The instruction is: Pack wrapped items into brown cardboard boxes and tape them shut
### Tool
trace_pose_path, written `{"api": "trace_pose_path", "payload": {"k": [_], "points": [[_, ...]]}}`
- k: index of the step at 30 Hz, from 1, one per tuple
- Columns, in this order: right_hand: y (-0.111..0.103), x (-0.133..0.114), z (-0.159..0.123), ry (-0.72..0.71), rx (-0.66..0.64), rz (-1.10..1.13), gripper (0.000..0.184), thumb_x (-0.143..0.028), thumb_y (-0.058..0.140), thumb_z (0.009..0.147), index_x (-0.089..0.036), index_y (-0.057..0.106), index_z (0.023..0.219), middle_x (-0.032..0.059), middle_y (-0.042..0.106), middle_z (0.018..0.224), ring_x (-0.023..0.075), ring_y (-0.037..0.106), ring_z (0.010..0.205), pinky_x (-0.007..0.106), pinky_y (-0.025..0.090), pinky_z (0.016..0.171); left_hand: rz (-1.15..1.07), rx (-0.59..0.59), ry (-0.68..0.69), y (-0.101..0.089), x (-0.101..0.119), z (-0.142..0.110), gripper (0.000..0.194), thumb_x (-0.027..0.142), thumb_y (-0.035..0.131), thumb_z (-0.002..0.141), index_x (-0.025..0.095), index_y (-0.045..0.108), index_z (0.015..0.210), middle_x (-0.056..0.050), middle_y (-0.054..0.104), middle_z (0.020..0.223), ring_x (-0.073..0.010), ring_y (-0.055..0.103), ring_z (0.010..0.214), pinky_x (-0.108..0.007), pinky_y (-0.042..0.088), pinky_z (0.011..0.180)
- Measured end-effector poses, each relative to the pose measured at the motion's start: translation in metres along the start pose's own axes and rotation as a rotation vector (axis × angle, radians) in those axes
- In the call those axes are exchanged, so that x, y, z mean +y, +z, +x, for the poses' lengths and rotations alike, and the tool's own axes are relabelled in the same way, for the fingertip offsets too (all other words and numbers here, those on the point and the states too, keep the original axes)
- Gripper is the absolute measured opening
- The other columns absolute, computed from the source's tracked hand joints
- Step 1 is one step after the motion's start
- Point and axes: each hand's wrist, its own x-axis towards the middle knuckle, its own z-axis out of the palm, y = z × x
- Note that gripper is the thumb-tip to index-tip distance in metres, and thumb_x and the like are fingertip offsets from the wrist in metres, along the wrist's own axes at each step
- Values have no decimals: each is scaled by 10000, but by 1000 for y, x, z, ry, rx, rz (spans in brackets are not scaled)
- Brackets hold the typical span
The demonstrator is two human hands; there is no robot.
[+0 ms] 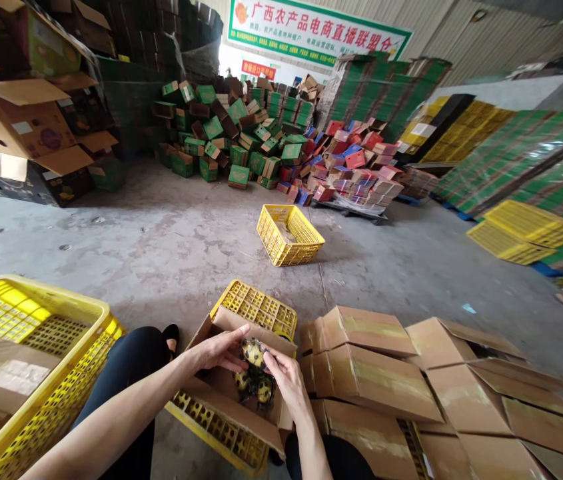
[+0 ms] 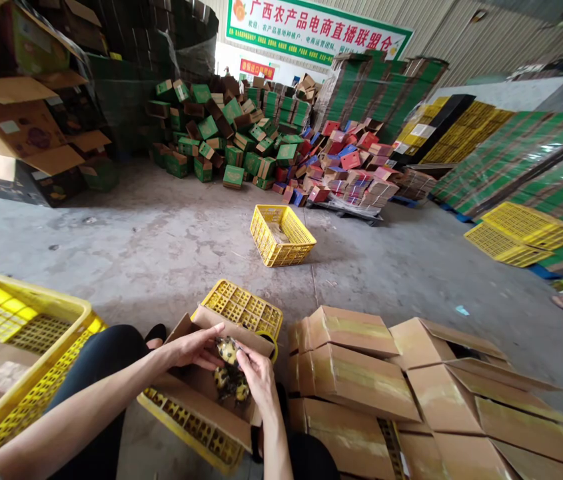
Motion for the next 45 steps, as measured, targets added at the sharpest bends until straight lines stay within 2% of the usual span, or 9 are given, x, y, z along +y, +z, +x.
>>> {"api": "trace_pose_path", "payload": {"k": [3,11,19,24,27,31,36,41,45], "points": [[0,-3,-1,-47,-25,-51,538,-666,772,816,-266,821,1173,116,765,1291,391,684,1242,560,556,1059,-63,-49,-85,0,1,1,718,693,854,707,154,699,1156,-132,735,1078,-283,759,896,-350,589,785],[-1,-18,-4,-85,-27,-94,569,-711,653,893,-265,803,1212,106,749,1330,347,621,1342,523,408,1209,-95,-80,71,-2,4,-2,551,391,975,673,169,745,1121,-62,709,1031,-165,690,873,-267,549,786],[0,2,-3,36,-43,32,774,-567,873,752,-246,657,1422,131,746,1313,319,714,1175,454,564,1015,-89,-147,141,3,5,-7,806,273,969,683,258,616,1408,-91,677,1206,-223,673,1062,-302,519,864],[1,4,-4,92,-71,73,959,-553,843,786,-285,419,1603,65,782,1077,216,730,823,297,575,651,-81,-153,159,2,1,-5,762,371,945,737,255,618,1416,-100,665,1257,-257,655,1158,-353,510,969],[1,1,-5,98,-78,58,862,-562,838,775,-318,520,1539,51,773,1085,191,702,734,268,547,562,-75,-164,137,2,-1,-4,707,426,915,779,225,632,1395,-112,680,1247,-270,644,1196,-362,503,992],[-1,-4,-6,97,-63,-19,561,-609,812,768,-265,771,1210,35,774,915,187,673,640,284,553,538,-58,-144,122,5,-2,-4,658,455,914,775,191,674,1327,-109,699,1202,-251,668,1131,-338,502,961],[0,-3,-4,63,-2,-35,439,-660,783,773,-224,770,826,0,668,641,174,613,555,287,528,537,-56,-140,124,7,-1,-3,644,449,931,748,183,697,1287,-73,704,1092,-201,666,1027,-314,492,932],[-2,-1,-3,68,64,9,492,-708,809,720,-226,752,796,6,670,646,201,640,591,321,556,580,-28,-107,110,10,-4,-2,613,527,898,758,181,716,1230,-78,704,1112,-208,657,1024,-315,488,926],[-4,1,-1,80,103,88,505,-702,834,698,-222,757,834,10,691,680,207,660,618,339,578,620,1,-97,66,12,-7,1,708,790,654,842,160,728,1156,-117,729,1079,-265,666,1012,-345,499,872]]}}
